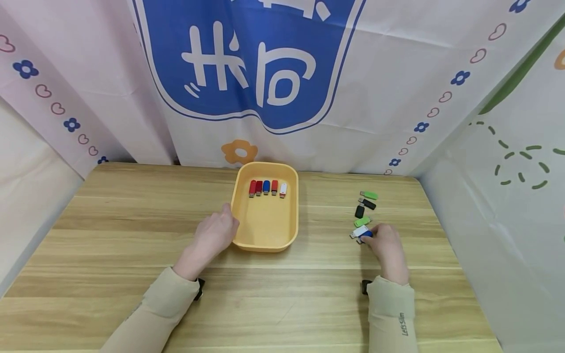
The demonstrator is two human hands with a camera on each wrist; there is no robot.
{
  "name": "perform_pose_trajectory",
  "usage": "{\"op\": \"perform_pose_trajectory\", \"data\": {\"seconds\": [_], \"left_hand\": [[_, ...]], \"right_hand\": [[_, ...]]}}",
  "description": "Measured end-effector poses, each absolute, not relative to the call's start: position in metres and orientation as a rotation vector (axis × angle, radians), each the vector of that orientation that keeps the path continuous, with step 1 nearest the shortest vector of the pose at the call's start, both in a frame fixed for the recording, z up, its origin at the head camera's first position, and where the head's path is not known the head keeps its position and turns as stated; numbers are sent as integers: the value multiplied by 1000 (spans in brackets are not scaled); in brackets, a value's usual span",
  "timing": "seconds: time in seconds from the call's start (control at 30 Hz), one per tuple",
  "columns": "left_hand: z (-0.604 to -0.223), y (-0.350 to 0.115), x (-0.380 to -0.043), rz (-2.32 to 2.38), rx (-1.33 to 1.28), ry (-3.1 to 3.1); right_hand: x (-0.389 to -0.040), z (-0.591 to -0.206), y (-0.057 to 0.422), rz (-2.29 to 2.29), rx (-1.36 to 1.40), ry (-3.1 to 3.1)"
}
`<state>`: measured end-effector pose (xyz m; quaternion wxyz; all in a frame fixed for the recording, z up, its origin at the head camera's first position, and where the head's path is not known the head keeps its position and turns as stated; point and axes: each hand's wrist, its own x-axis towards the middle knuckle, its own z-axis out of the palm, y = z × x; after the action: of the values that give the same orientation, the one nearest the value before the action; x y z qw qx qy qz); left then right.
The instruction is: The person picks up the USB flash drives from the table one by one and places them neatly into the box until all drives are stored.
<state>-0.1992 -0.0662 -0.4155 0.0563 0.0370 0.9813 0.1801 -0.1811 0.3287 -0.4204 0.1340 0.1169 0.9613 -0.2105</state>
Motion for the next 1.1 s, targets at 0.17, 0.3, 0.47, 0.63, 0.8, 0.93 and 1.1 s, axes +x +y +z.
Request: {"op": "perform_pose_trajectory", "data": {"seconds": [0.17, 0.3, 0.47, 0.63, 0.8, 0.93, 1.1], "left_hand": [[-415, -66, -199, 549, 112, 2977], [-415, -66, -199, 547, 113, 2980], [-415, -66, -199, 543, 106, 2977], [-415, -67, -198, 550, 123, 2996], [-416, -67, -197, 552, 148, 3025], [-416, -67, -197, 552, 146, 3022], [-416, -66, -198, 556, 131, 3001]], "right_hand": [[-181, -421, 327, -658, 344, 2805], [-180, -421, 326, -689, 363, 2808], [-180, -421, 325, -720, 365, 2802], [-181, -421, 326, -761, 334, 2805], [-180, -420, 327, -854, 319, 2791], [-179, -418, 327, -951, 319, 2765], [-179, -412, 324, -919, 289, 2819]]}}
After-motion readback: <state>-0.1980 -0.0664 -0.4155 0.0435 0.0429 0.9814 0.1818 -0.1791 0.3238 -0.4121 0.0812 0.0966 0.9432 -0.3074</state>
